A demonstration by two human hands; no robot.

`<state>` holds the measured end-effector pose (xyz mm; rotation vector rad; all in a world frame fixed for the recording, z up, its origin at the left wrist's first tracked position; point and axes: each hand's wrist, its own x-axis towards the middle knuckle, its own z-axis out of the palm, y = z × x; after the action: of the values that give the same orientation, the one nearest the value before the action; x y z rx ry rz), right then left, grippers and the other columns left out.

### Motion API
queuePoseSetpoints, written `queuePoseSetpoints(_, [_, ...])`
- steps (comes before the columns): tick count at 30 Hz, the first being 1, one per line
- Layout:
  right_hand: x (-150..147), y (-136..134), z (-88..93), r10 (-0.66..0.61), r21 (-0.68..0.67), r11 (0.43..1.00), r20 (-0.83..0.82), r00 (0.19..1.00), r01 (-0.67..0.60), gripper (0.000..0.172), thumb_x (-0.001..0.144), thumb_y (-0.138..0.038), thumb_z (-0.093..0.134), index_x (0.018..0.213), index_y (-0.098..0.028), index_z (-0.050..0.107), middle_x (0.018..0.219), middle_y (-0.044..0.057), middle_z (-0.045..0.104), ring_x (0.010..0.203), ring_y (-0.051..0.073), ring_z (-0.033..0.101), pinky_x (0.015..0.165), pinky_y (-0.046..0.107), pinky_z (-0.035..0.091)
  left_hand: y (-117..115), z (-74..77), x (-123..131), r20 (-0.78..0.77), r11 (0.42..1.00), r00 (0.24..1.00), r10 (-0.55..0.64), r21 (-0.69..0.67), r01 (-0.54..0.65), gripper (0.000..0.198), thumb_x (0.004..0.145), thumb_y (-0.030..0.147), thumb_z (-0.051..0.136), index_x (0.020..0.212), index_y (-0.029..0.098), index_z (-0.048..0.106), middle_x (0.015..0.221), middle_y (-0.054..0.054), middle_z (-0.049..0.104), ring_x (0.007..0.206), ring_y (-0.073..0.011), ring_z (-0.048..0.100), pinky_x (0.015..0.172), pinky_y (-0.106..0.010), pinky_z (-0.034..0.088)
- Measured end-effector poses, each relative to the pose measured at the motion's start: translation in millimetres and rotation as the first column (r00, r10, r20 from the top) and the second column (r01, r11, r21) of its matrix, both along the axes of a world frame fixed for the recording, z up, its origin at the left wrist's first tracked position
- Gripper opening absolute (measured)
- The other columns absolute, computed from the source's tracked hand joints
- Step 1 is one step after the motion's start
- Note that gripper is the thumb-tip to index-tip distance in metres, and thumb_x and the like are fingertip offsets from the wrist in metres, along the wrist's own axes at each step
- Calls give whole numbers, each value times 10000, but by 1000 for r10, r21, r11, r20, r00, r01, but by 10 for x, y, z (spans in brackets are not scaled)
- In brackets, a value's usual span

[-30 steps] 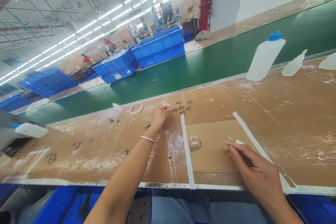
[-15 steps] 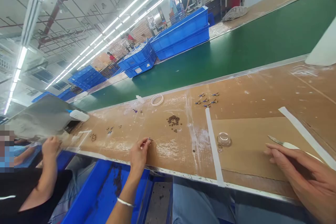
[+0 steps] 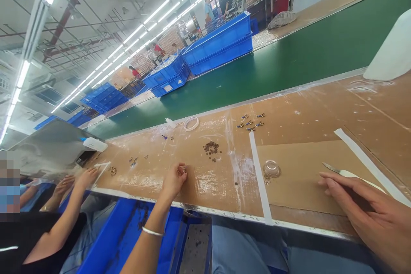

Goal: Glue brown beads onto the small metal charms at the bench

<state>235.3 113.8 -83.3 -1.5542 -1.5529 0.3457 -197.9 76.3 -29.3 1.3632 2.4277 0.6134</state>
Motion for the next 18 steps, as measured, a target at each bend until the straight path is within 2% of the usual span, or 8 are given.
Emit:
queuePoseSetpoints(3, [17, -9, -34, 0, -76, 997, -16, 1000, -1, 379, 832, -671, 470, 975, -395, 688, 956, -93, 752, 858, 167, 721, 651, 289, 515, 32, 38, -16, 131, 999, 991, -33, -29, 37, 198, 636, 278, 637, 783, 157, 691, 557, 27, 575, 566, -145, 542, 572, -242, 389])
queuePoseSetpoints(5, [20, -15, -28, 16, -76, 997, -29, 999, -18, 366, 832, -654, 479, 973, -390, 689, 972, -88, 750, 865, 166, 718, 658, 288, 509, 38, 74, -8, 183, 999, 983, -31, -33, 38, 215, 598, 326, 657, 724, 155, 680, 537, 30, 565, 536, -134, 517, 542, -236, 359])
queuePoseSetpoints(8, [13, -23, 3, 38, -60, 997, -47, 998, -41, 339, 848, -606, 487, 977, -367, 691, 973, -73, 752, 880, 158, 714, 692, 273, 504, 35, 124, 37, 228, 1000, 974, -3, -27, 10, 301, 578, 386, 676, 764, 150, 676, 542, 37, 558, 505, -119, 486, 513, -231, 326])
queuePoseSetpoints(11, [3, -26, 20, 8, -81, 997, -40, 999, -12, 358, 853, -609, 478, 974, -351, 695, 956, -59, 754, 876, 160, 711, 695, 271, 494, 44, 136, 110, 281, 999, 959, 23, -36, -13, 363, 584, 457, 698, 770, 149, 654, 557, 39, 551, 487, -111, 479, 487, -227, 336])
queuePoseSetpoints(14, [-2, -19, 20, 12, -70, 997, -28, 1000, -14, 386, 848, -631, 462, 952, -346, 702, 890, -60, 757, 831, 160, 715, 662, 276, 485, 72, 116, 178, 328, 999, 944, 25, -31, -16, 405, 525, 473, 763, 744, 156, 640, 543, 56, 522, 479, -101, 466, 470, -215, 331])
queuePoseSetpoints(18, [-7, -13, 34, 41, -15, 999, -52, 998, -42, 351, 869, -567, 479, 952, -315, 708, 877, -39, 758, 825, 158, 715, 696, 278, 489, 102, 122, 244, 394, 1000, 919, 2, 0, -2, 420, 451, 457, 827, 624, 167, 577, 484, 73, 479, 454, -77, 411, 450, -198, 291])
